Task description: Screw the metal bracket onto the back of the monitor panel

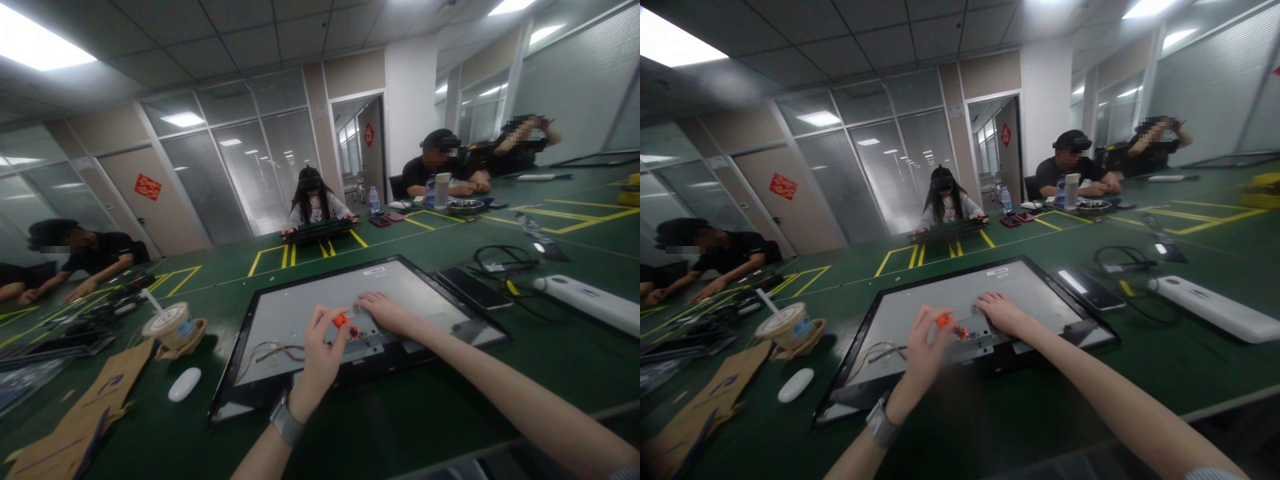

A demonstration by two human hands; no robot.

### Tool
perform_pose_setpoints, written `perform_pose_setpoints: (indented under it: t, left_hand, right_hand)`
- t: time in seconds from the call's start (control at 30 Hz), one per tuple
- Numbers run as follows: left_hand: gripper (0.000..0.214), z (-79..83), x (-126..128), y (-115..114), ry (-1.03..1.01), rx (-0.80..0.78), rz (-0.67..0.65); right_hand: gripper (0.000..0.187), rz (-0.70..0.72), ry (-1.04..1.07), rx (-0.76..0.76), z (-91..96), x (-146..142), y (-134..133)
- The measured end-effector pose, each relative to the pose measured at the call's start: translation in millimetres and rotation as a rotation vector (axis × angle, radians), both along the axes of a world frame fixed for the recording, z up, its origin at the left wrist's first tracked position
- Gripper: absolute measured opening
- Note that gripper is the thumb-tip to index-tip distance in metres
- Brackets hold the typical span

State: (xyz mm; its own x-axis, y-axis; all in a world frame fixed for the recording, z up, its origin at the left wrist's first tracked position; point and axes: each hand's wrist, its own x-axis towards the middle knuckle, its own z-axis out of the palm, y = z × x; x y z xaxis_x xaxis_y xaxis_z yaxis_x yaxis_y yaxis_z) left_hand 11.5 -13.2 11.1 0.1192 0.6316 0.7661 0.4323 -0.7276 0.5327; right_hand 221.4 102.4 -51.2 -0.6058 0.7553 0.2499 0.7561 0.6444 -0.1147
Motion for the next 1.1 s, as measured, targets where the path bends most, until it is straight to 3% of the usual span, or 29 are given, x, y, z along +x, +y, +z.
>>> perform_pose_setpoints:
  t: [0.47,0.73,0.9,1.1]
  left_hand:
    - [0.028,-3.0,1.9,-5.2,-0.052,-0.186,-0.114]
    - [0.021,-2.2,4.2,-4.3,0.058,-0.038,0.031]
    - [0.028,-5.2,6.5,-6.0,0.033,0.041,0.022]
    - [0.025,-0.3,4.0,-5.9,0.037,0.037,-0.079]
  right_hand:
    - [0.055,-0.008,0.013,0.004,-8.0,0.3,5.8]
    - [0.05,-0.003,0.017,0.003,-4.6,0.8,2.9]
    - [0.051,-0.005,0.014,0.0,-5.2,0.6,3.2]
    - [0.05,-0.003,-0.001,0.002,-0.6,-0.2,0.1]
